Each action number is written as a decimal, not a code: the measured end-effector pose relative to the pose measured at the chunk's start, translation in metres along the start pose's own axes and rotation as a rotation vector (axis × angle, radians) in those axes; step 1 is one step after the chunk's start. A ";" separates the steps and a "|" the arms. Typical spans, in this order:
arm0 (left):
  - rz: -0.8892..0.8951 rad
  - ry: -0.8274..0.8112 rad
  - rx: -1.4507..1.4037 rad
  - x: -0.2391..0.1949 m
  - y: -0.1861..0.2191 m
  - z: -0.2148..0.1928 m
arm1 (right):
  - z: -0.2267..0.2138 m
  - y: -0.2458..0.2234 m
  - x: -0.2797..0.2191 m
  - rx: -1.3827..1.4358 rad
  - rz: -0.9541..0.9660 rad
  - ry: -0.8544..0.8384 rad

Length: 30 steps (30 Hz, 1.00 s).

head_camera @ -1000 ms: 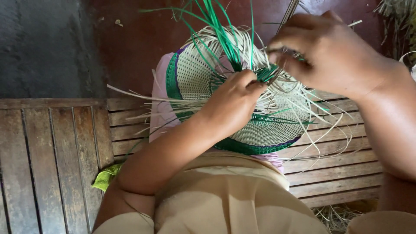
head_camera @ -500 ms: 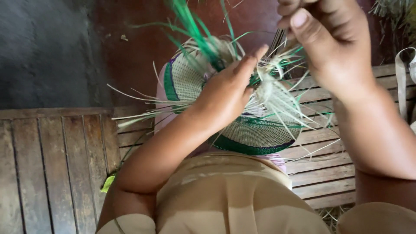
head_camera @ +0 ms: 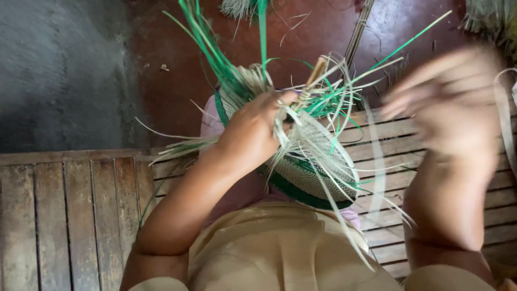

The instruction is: The person weaves a basket by hand, interlacing green and natural-colored fibers around a partially completed basket frame. They repeatedly pull and tuck strands to tighten the weave and occasionally rotate the basket to access different sections.

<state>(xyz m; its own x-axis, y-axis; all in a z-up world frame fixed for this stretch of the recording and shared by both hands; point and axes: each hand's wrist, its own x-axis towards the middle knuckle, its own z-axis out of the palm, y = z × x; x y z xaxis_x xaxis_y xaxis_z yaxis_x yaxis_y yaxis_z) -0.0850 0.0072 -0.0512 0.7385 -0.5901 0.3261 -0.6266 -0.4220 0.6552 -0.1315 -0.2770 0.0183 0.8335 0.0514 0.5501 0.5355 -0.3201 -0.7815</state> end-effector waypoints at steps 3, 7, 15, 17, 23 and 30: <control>-0.056 -0.083 0.036 0.008 0.003 0.004 | 0.019 0.026 -0.014 0.028 0.476 -0.450; 0.032 0.054 0.109 0.012 -0.007 0.018 | 0.047 0.061 -0.015 0.017 0.348 -0.485; 0.003 0.046 0.170 0.019 -0.022 0.018 | 0.065 0.064 -0.001 -0.141 0.267 -0.487; 0.018 0.086 0.188 0.021 -0.030 0.020 | 0.072 0.063 0.001 -0.083 0.190 -0.429; 0.009 0.068 0.076 0.024 -0.044 0.009 | 0.083 0.102 0.001 0.044 0.123 -0.330; 0.032 0.013 0.040 0.027 -0.046 -0.012 | 0.071 0.161 -0.007 0.133 0.366 -0.338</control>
<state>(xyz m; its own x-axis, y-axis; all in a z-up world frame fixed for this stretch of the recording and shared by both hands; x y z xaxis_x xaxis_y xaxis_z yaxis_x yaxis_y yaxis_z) -0.0331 0.0186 -0.0647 0.7207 -0.5948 0.3561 -0.6596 -0.4302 0.6163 -0.0414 -0.2618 -0.1316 0.9552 0.2683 0.1249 0.1949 -0.2526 -0.9478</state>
